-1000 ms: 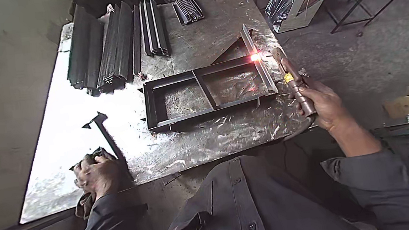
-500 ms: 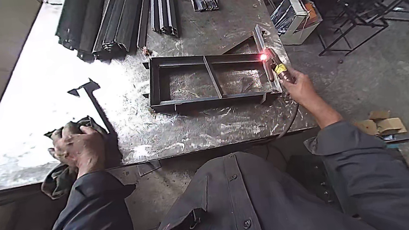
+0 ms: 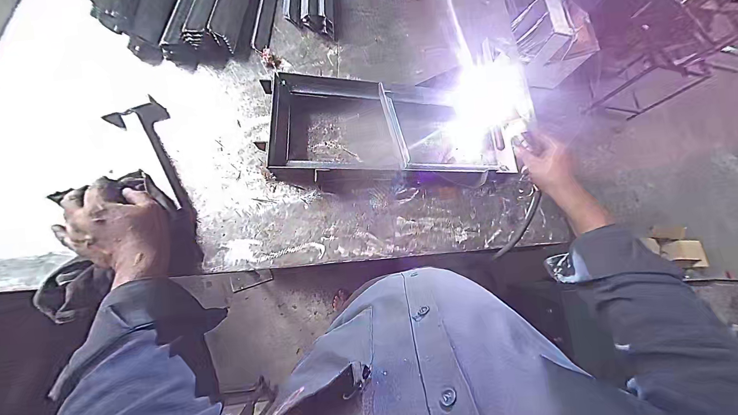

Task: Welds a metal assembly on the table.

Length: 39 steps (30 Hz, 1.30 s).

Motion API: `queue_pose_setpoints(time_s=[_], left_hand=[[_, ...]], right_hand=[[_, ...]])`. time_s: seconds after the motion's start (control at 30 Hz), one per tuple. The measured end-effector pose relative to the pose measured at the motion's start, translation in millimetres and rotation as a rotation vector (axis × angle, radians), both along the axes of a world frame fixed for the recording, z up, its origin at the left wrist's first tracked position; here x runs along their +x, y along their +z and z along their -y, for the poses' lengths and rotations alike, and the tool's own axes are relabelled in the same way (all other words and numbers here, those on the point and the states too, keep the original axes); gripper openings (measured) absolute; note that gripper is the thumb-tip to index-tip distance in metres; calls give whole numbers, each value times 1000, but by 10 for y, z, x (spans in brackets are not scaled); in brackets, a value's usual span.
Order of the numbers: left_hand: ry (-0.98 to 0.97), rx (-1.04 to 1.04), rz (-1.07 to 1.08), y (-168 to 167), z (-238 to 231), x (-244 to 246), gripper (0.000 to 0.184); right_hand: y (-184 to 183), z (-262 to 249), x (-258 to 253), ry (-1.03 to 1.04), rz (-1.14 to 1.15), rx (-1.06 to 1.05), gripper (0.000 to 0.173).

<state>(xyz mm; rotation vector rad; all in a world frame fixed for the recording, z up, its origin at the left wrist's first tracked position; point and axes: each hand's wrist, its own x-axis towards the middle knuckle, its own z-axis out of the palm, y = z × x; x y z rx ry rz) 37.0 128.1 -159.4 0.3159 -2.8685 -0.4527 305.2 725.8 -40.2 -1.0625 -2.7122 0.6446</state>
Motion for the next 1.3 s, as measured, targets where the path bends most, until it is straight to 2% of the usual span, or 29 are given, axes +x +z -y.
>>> queue_pose_setpoints(time_s=[0.03, 0.07, 0.1, 0.13, 0.17, 0.2, 0.23, 0.33, 0.37, 0.47, 0.57, 0.7, 0.97, 1.0, 1.1, 1.13, 1.17, 1.27, 1.3], left_hand=[[18, -50, 54, 195, -138, 92, 48], [110, 24, 304, 627, -395, 173, 45], [166, 83, 415, 859, -534, 193, 44], [168, 99, 408, 862, -535, 189, 44], [124, 69, 307, 643, -407, 160, 45], [53, 6, 115, 248, -172, 76, 47], [24, 23, 45, 5, -5, -18, 51], [18, 76, 78, -199, 157, -126, 56], [26, 74, 83, -224, 169, -142, 56], [58, 97, 91, 21, 0, -41, 53], [72, 93, 105, 121, -65, -10, 51], [58, 89, 84, 45, -14, -54, 52], [40, 87, 82, 155, -83, 23, 51], [44, 89, 93, 265, -154, 78, 50], [113, 181, 292, 1026, -595, 357, 45], [128, 192, 318, 1095, -636, 369, 45], [128, 177, 311, 994, -579, 322, 46], [58, 68, 70, 78, -44, -12, 54], [39, 70, 47, -47, 43, -69, 55]], right_hand=[[32, 36, 0, -11, -1, -4, 51], [20, 35, 4, -10, -18, 5, 48], [-28, -12, 12, -7, -23, 0, 50], [-42, -25, 15, -4, -22, 2, 49], [-12, 0, 18, -7, -12, -5, 49], [-2, 8, 20, -12, -14, -9, 48], [-27, -16, 21, -10, -23, -3, 46], [-36, -48, 28, 6, 3, 1, 51], [-28, -35, 24, 6, -7, -10, 52], [-58, -49, 18, -1, -15, -46, 55], [-32, -41, 26, -11, 9, -54, 57], [-13, -8, 43, -4, -31, -46, 54], [3, 5, 67, 2, -50, -79, 56], [-7, -7, 63, 0, -48, -85, 56], [-13, -6, 60, -20, -38, -69, 55], [-4, 2, 62, -19, -35, -71, 55], [-2, 7, 66, -13, -47, -72, 55], [-9, -24, 73, 8, -45, -74, 56], [-19, -32, 75, 5, -47, -74, 56]])
